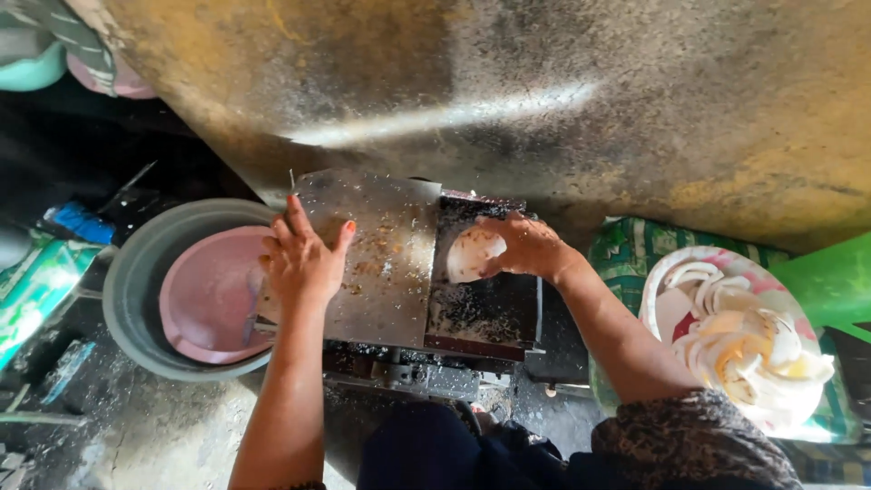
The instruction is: The person is using a motorized shredding machine to grate pieces of coconut meat, picking up individual pieces from a plate and holding them against the rotating blade.
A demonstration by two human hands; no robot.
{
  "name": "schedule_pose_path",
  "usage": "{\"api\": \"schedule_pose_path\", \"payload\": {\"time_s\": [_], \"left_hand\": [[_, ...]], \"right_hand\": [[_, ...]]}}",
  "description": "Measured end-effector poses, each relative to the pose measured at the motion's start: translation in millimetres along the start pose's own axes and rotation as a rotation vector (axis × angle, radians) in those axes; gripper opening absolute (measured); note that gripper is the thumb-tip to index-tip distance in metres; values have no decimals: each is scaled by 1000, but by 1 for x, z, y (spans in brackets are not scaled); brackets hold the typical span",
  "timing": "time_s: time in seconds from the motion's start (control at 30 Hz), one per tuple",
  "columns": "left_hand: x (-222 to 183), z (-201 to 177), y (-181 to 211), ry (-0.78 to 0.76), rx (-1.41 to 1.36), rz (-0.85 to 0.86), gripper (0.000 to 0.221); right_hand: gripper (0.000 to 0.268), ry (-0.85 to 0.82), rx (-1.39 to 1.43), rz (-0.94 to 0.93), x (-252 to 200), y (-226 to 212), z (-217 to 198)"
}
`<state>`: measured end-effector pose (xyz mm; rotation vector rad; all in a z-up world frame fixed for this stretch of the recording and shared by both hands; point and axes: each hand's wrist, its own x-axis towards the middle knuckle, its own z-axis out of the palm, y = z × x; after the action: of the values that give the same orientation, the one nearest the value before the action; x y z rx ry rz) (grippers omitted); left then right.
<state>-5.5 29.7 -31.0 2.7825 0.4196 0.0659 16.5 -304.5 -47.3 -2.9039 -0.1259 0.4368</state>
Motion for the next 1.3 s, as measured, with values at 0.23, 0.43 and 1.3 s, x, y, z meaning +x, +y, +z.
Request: {"api": "schedule_pose_path", "payload": {"time_s": [0.23, 0.43, 1.3], "left_hand": [[-6, -16, 9, -41, 28, 10, 96], [-2, -20, 8, -31, 15, 24, 97], [5, -15, 5, -20, 75, 76, 98]], "right_hand": [[25, 165, -403, -212, 8, -31, 65], [24, 350, -285, -418, -24, -2, 73], [16, 749, -769, -369, 44, -16, 106]]}}
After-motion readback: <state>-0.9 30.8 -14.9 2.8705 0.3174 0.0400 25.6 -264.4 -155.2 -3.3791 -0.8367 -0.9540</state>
